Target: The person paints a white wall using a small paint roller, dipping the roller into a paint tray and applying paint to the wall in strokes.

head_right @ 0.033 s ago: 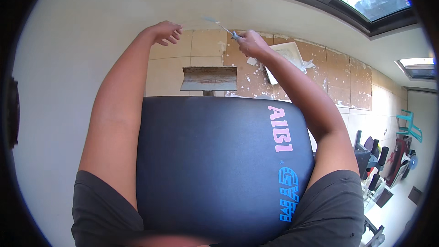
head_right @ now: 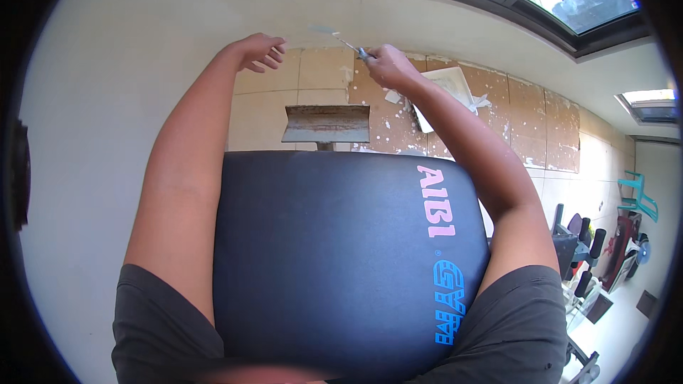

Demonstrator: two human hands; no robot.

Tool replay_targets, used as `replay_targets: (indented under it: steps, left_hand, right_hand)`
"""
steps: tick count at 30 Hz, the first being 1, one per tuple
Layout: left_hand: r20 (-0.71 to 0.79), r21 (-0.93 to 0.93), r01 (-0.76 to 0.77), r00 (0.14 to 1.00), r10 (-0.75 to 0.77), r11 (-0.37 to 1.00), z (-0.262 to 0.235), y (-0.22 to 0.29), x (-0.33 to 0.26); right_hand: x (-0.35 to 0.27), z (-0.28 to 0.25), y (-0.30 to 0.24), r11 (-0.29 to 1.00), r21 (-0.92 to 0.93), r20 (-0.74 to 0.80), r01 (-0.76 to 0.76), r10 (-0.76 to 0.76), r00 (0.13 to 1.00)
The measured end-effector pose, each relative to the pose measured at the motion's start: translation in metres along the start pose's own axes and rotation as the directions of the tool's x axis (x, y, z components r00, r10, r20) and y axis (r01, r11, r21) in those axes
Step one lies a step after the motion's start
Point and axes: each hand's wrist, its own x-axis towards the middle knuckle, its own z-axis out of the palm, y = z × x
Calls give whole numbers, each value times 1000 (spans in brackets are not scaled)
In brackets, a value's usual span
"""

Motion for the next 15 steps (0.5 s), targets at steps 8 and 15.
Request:
replay_targets:
  steps: [8,15]
  left_hand:
    - [-30,-643,26,998,-60,765,10,30,-6]
    - [-418,-786,-341,908,-35,515,13,65,32]
  right_hand:
    - [-38,-5,-105,909,-215,-67,357,-378,923]
    - [-77,13,-150,795,-293,120,531,-521,845]
